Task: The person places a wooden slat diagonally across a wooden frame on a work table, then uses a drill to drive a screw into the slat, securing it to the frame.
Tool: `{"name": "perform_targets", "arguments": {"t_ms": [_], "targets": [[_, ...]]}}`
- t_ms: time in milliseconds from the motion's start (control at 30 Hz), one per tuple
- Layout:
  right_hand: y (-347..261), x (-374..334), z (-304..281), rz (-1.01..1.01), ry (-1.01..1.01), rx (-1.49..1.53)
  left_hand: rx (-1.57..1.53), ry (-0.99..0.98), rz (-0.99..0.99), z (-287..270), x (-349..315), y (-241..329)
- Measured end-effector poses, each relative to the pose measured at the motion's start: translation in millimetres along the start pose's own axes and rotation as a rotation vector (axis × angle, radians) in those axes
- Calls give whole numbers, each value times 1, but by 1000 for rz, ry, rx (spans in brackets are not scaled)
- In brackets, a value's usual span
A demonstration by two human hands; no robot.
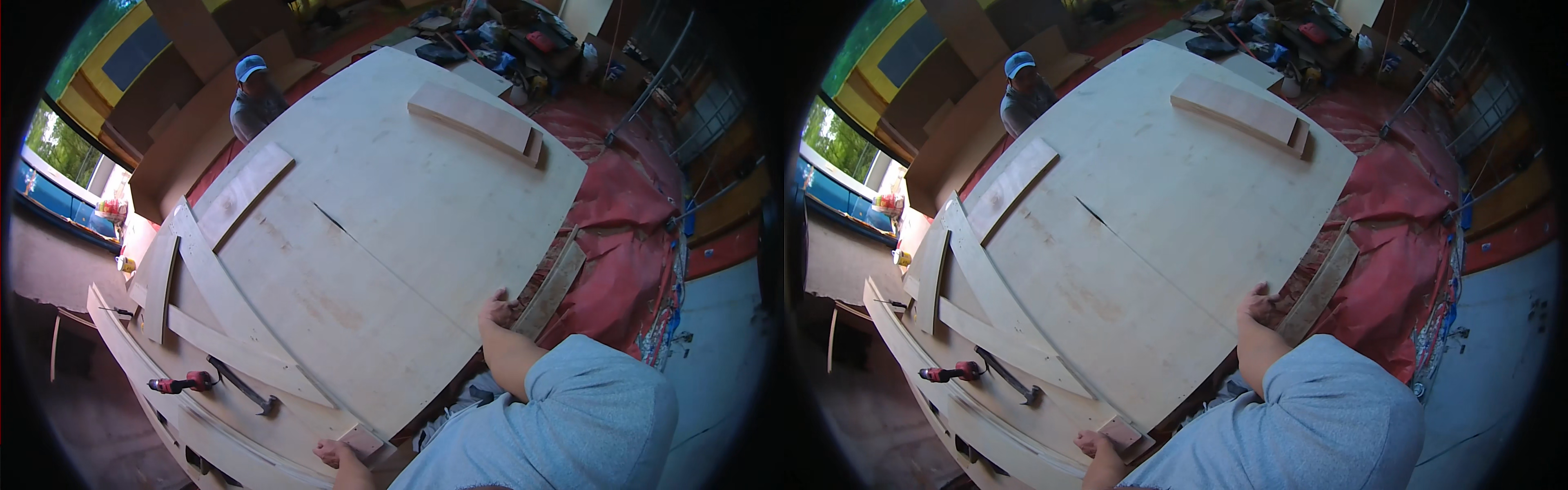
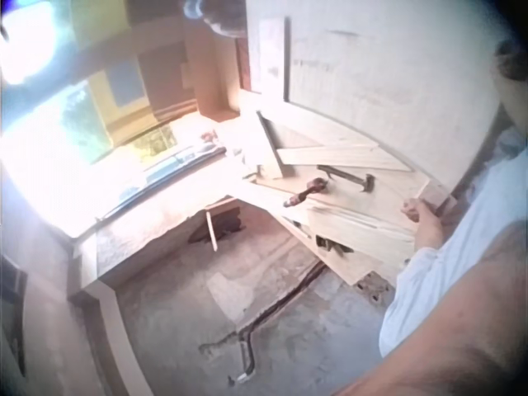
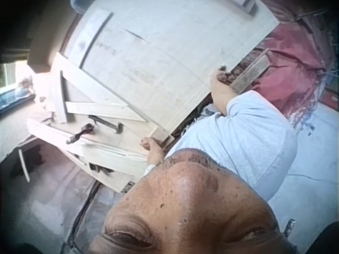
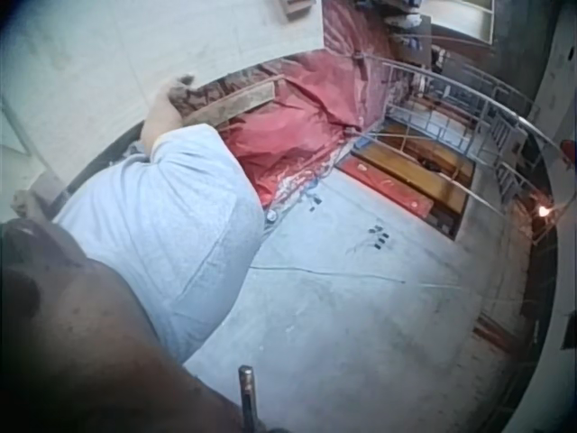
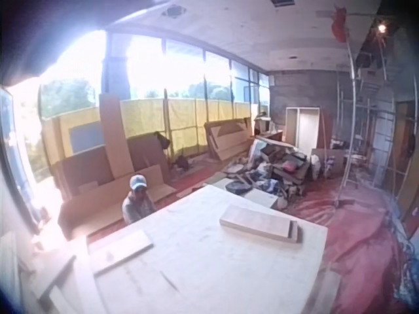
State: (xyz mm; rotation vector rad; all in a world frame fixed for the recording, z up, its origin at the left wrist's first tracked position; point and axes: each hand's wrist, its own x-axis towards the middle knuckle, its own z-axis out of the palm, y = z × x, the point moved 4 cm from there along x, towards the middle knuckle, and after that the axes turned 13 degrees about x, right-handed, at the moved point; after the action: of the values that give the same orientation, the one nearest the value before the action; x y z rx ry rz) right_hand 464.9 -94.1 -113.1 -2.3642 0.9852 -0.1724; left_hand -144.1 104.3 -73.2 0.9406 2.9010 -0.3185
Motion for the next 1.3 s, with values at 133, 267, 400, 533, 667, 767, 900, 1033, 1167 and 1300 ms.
{"name": "perform_targets", "arguments": {"t_ms": [133,267,400,533,667,767,900,1033,1167,1300], "targets": [[3,2,4,75,-99,48,-18,-4,16,3,2,2],[14,14,16,-1,154,-43,-55,-83,41,-10,-13,12],[13,9,21,36,-56,91,-33,-65,37,-15,-16,6],[13,12,20,12,-34,64,-76,-72,25,-15,-20,4],[11,14,20,-55,80,60,-76,-89,23,-12,-19,8],[3,4,7,-11,11,54,-83,-78,-6,9,5,-1],[10,11,15,-57,53,149,-60,-3,-31,8,4,7],[15,15,17,-25,-20,126,-22,16,1,-5,-2,11],[12,11,15,-6,-81,90,-85,34,-4,-3,-6,-3],[11,10,8,-107,56,-36,-23,-1,-28,-6,-8,-2]]}}
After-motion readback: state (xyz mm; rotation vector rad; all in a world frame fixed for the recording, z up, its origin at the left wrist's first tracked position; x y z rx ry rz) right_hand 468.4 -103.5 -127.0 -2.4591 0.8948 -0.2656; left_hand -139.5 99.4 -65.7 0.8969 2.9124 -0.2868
